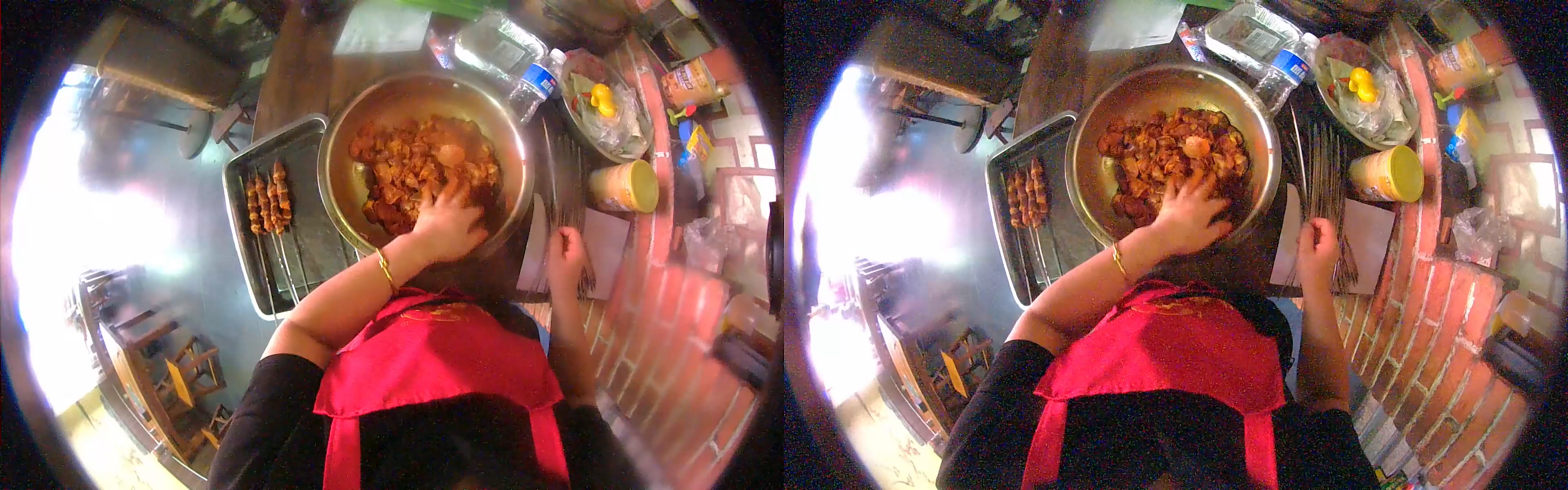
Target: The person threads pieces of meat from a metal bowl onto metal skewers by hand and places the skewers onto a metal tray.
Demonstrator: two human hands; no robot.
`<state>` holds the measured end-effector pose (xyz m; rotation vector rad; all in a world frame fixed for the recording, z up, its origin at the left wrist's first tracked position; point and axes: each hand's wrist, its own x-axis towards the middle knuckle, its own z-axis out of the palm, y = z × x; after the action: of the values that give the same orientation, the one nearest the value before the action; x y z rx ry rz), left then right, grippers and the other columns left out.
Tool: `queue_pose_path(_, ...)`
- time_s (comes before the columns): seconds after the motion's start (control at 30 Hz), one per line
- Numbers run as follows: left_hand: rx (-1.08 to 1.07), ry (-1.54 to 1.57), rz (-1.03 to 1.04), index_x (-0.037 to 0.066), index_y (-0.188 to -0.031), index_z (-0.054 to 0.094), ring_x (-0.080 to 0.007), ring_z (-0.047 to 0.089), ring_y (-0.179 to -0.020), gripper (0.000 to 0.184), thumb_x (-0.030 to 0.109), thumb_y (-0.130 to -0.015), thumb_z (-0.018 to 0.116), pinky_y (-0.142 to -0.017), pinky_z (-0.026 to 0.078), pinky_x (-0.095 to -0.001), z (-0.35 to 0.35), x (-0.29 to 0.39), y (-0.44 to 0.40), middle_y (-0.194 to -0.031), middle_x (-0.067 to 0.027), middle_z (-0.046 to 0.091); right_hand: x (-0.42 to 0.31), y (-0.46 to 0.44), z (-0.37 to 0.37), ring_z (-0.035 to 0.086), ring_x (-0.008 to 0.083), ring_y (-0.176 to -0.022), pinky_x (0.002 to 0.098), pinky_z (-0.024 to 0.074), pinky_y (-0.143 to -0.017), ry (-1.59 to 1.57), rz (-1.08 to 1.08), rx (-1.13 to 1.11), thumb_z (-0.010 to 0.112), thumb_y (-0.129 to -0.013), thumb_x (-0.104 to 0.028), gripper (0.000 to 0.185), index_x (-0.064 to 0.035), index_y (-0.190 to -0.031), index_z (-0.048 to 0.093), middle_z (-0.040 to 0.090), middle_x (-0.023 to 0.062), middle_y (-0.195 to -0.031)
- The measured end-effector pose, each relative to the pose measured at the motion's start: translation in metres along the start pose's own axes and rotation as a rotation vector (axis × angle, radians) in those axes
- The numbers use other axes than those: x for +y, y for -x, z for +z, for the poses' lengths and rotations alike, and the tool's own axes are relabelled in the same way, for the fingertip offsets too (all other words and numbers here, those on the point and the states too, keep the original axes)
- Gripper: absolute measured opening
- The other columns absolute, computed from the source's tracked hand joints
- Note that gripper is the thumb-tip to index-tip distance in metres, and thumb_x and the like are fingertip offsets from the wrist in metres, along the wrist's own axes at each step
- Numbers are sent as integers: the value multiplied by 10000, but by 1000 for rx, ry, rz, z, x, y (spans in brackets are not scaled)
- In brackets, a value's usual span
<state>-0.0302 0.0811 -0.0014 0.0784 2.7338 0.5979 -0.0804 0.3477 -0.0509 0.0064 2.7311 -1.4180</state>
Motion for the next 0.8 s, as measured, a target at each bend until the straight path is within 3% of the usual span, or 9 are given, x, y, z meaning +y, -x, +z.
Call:
queue_pose_path(0.03,-1,-2,3,202,-1253,536,-364,188,-1365,487,466,-844,520,-1087,79,-598,-1,-2,-1,-1406,-160,361,0,-2,1,576,135,-696,279,464,-620,-1,2,3,536,-846,-77,125,-14,-944,581,596,63,-753)
queue_pose_path(0.1,-201,211,142,201,-1229,553,-324,238,-1356,458,451,-846,524,-1075,34,-624,-5,-8,3,-1309,-121,490,-1,-2,-2,584,125,-701,280,471,-622,83,-265,145,528,-843,-66,195,-13,-1018,593,619,67,-804)
queue_pose_path(0.13,-29,104,204,177,-1151,601,-291,440,-1233,382,404,-852,527,-1059,227,-565,-5,-13,4,-1154,-100,603,-3,0,-4,584,125,-701,280,471,-622,87,-259,155,528,-843,-66,195,-13,-1018,593,619,67,-804)
queue_pose_path(0.17,-32,101,214,177,-1151,601,-291,440,-1233,382,404,-852,527,-1059,227,-565,-10,-20,0,-1154,-100,603,-5,2,-6,581,123,-688,280,473,-619,63,-240,143,524,-843,-60,215,-12,-1041,593,624,80,-836)
queue_pose_path(0.23,-70,150,-25,142,-1054,635,-288,588,-1022,309,347,-844,541,-914,438,-454,-37,-33,-13,-1065,-112,633,-13,8,-10,578,122,-675,281,475,-617,35,-214,132,520,-843,-53,236,-11,-1064,592,630,93,-869)
queue_pose_path(0.3,227,192,-211,112,-990,645,-287,628,-883,264,294,-820,558,-762,508,-394,-52,-50,-19,-994,-132,643,-19,14,-13,579,120,-670,279,477,-612,-83,6,-12,515,-849,-43,221,-2,-1054,590,638,95,-882)
queue_pose_path(0.37,381,17,-249,111,-1036,621,-300,616,-930,295,280,-798,576,-804,495,-425,-46,-104,-34,-1014,-136,639,-18,22,-13,581,124,-661,281,476,-602,-129,4,-47,513,-855,-44,212,-1,-1048,591,635,87,-835)
queue_pose_path(0.57,80,-132,-405,102,-1137,542,-322,601,-961,347,254,-824,533,-796,486,-449,-51,-130,-21,-1031,-148,629,-31,38,-13,575,143,-580,289,468,-559,-1,-173,-91,525,-864,-50,171,-3,-1013,594,606,98,-675)
queue_pose_path(0.8,404,131,-178,88,-1033,634,-310,609,-933,305,234,-765,639,-796,489,-412,-44,-102,-8,-993,-148,639,-83,52,-17,561,98,-561,258,441,-515,24,-199,-236,550,-856,-57,183,4,-1015,616,621,106,-680)
